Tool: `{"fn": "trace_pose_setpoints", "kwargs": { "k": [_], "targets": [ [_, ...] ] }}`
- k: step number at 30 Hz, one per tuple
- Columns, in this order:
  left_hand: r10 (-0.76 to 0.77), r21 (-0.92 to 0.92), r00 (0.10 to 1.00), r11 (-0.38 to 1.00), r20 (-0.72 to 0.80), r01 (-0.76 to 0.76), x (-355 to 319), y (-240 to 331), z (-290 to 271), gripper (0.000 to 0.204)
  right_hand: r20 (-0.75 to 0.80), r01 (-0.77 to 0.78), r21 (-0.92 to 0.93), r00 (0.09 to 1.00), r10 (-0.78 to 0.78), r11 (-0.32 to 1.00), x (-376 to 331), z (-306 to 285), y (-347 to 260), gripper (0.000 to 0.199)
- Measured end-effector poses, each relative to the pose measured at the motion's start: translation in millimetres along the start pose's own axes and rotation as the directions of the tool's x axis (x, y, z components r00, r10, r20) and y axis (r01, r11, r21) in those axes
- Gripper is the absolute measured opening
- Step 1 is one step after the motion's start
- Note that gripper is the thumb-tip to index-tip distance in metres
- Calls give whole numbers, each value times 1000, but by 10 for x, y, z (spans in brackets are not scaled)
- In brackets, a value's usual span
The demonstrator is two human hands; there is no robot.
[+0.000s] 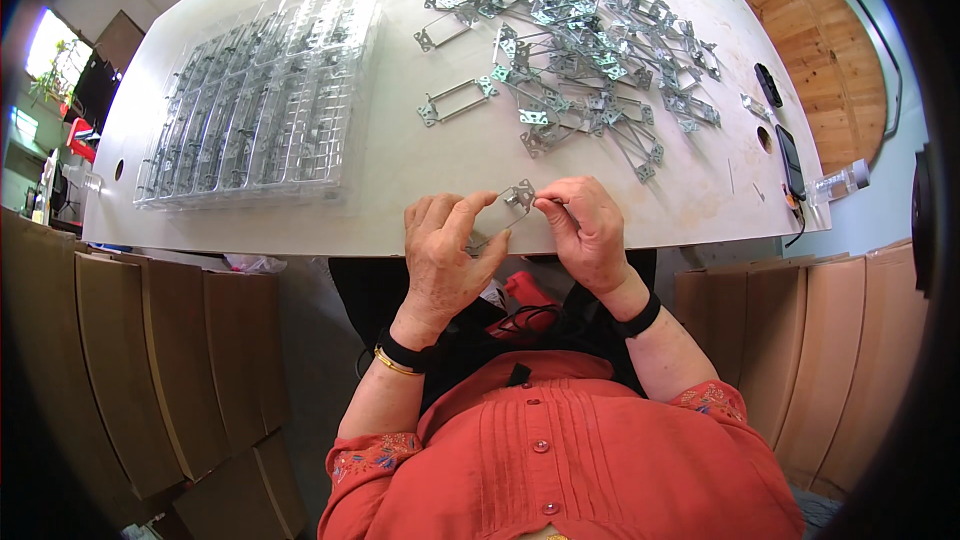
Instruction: The person assembles small metal brackets by hand at a white table. They pick up a metal frame and a small metal piece, fit them together, and place the assembled unit into a clear plastic organizer tray. The person repeats this process for multiple units throughout the clip.
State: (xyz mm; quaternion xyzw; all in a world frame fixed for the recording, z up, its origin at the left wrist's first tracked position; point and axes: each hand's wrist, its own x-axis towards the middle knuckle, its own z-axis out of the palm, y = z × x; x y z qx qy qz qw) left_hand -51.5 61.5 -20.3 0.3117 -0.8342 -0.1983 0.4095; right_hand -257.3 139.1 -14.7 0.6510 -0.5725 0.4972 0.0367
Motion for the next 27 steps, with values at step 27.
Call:
{"fn": "trace_pose_setpoints", "kwargs": {
  "k": [27],
  "targets": [
    [-10, -24, 999, 1000, 37, 11, 10, 18, -33, 47, -45, -172, 144, 983, 180, 975, -54, -29, 11, 10]
  ]
}}
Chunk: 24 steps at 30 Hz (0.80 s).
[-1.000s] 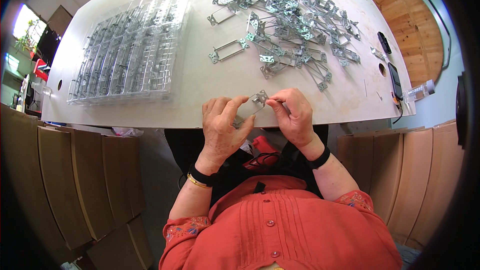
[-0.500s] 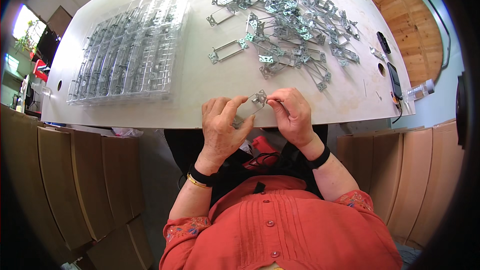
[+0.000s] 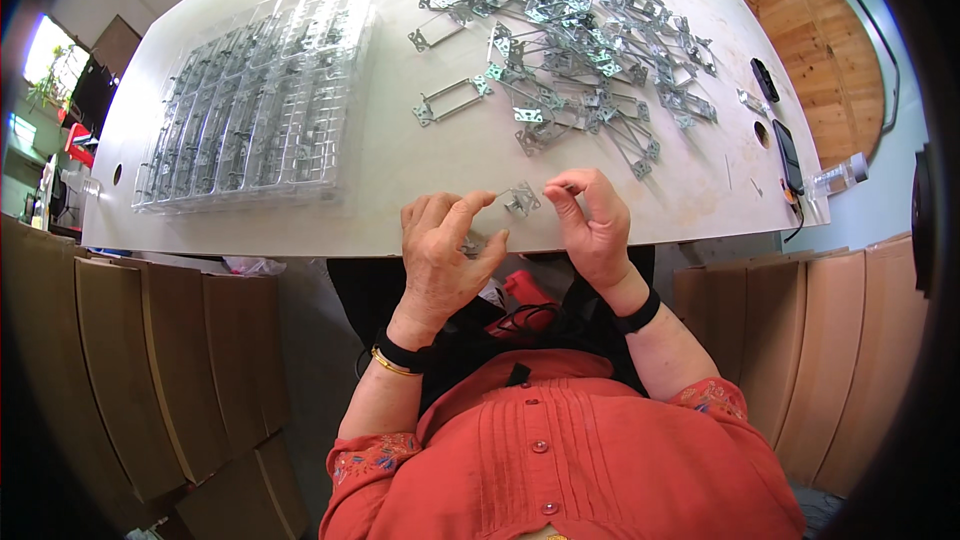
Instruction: The person assembles small metal brackets by hand at a white table. They pick up a metal frame and a small metal piece, fit them together, and place the assembled unit into a clear plastic organizer tray. The person repeats this process for multiple units throughout the clip.
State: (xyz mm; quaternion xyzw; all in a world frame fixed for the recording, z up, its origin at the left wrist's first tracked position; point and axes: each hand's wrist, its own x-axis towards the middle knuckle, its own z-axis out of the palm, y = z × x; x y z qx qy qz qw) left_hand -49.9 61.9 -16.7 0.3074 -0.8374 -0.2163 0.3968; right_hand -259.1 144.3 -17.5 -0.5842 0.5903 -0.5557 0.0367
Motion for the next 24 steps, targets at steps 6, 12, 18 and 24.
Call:
{"fn": "trace_pose_setpoints", "kwargs": {
  "k": [6, 12, 18, 24],
  "targets": [
    [34, -32, 999, 999, 42, -33, 16, 25, -29, 47, 52, -10, 20, 999, 9, 1000, 26, -7, 3, 10],
    [38, -31, 997, 999, 61, -37, 20, 18, -31, 47, 57, -13, 10, 998, 12, 1000, 29, 8, -1, 11],
    [53, -27, 997, 998, 58, -52, 19, 22, -28, 48, 53, -38, 9, 998, 38, 999, 13, 26, 9, 11],
    [54, -21, 997, 998, 62, -53, 25, 25, -25, 47, 64, -64, -23, 996, 66, 998, -4, 11, 21, 12]
  ]
}}
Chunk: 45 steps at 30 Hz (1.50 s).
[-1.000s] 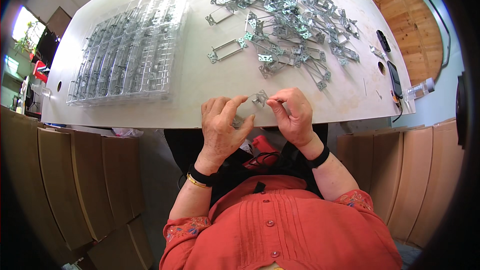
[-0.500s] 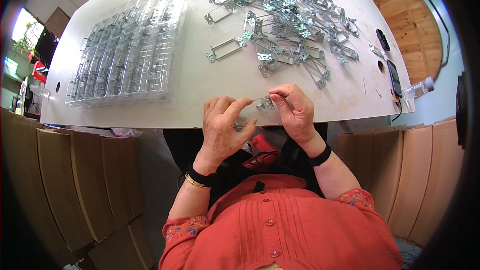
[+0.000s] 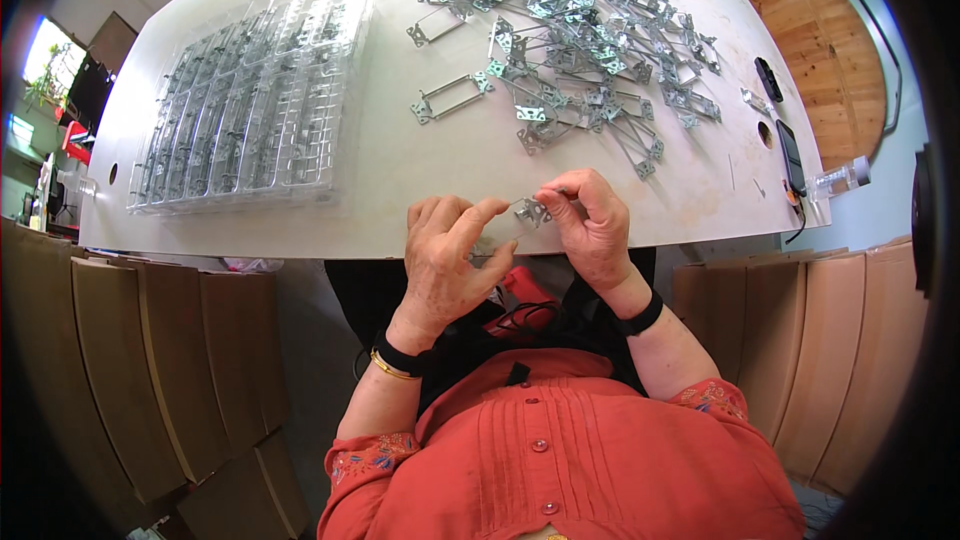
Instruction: The person assembles small metal brackets by hand at a white table. They pick up a metal frame and a small metal piece, fit them together, and place the assembled unit into a clear plastic organizer tray. The person repeats this process for multiple units throughout the clip.
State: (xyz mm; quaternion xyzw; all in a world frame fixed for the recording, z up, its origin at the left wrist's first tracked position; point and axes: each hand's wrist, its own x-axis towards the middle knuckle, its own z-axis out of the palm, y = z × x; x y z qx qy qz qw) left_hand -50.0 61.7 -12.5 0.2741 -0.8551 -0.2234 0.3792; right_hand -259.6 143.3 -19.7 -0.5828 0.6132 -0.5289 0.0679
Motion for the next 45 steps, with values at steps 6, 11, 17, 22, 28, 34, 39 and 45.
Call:
{"fn": "trace_pose_setpoints", "kwargs": {
  "k": [6, 11, 17, 22, 28, 34, 39, 45],
  "targets": [
    [7, 15, 1000, 1000, -7, -7, -4, 1, 16, 46, -50, 137, -45, 989, -139, 990, 42, 32, -28, 16],
    [14, 12, 1000, 1000, -13, -13, 14, 12, 10, 46, -19, 104, -59, 994, -106, 993, 18, 5, 3, 17],
    [6, 8, 1000, 1000, -17, -6, 18, 35, 10, 47, -33, 147, -62, 988, -149, 987, 40, 19, -21, 19],
    [10, 2, 1000, 1000, -17, -10, 18, 18, 14, 47, -21, 148, -89, 988, -150, 985, 51, 4, -48, 21],
    [-1, 17, 1000, 1000, -3, 1, 16, 39, -4, 46, -21, 143, -90, 989, -145, 986, 26, 4, -28, 16],
    [9, 17, 1000, 1000, -2, -9, 13, 26, -2, 46, -37, 105, -113, 993, -110, 988, 12, 21, -13, 21],
    [20, 16, 1000, 1000, -8, -19, 17, 14, 8, 46, -28, 126, -138, 991, -131, 982, 24, 17, -6, 21],
    [9, 16, 1000, 1000, 0, -9, 6, 22, 2, 46, -38, 122, -117, 991, -127, 986, 17, 32, -11, 20]
  ]
}}
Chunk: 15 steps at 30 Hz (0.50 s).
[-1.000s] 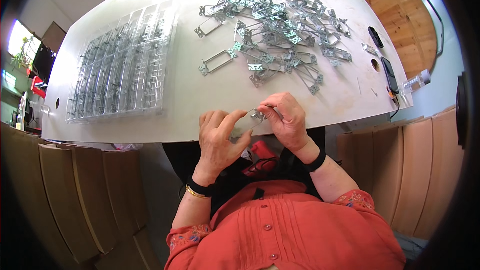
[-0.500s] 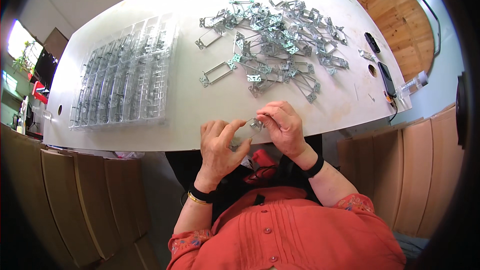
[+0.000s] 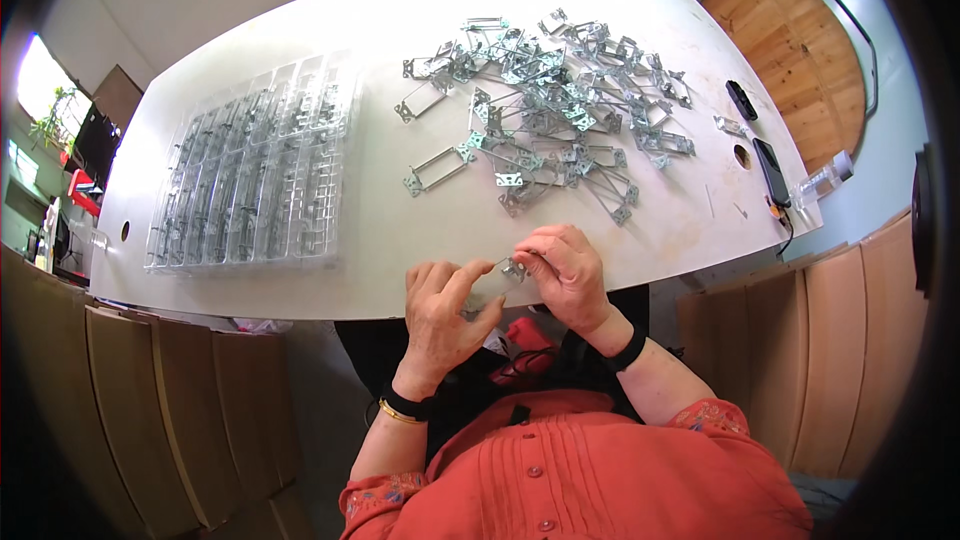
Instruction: The person assembles small metal brackets by hand at a white table. They pick up a metal frame and a small metal piece, fit them together, and place the assembled unit into a clear plastic organizer tray. The person repeats this process for multiple units throughout the clip.
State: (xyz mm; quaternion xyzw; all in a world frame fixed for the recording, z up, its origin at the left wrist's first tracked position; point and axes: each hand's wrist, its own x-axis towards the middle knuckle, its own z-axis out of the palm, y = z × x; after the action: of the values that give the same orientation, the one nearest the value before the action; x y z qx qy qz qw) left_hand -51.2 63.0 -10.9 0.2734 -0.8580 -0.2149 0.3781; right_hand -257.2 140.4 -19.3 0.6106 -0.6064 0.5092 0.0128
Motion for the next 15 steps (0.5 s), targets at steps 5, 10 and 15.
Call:
{"fn": "trace_pose_setpoints", "kwargs": {
  "k": [5, 10, 15],
  "targets": [
    [2, 3, 1000, 1000, 0, -2, 3, 7, -3, 46, -2, -7, -7, 1000, 7, 1000, 1, -13, -16, 20],
    [-1, 15, 1000, 1000, -2, 1, 12, 14, -13, 45, 7, 25, -26, 1000, -25, 999, 39, -18, -21, 20],
    [-10, 10, 1000, 1000, 7, 10, -5, 12, -14, 44, 9, 20, -29, 1000, -20, 999, 52, -32, -48, 18]
  ]
}}
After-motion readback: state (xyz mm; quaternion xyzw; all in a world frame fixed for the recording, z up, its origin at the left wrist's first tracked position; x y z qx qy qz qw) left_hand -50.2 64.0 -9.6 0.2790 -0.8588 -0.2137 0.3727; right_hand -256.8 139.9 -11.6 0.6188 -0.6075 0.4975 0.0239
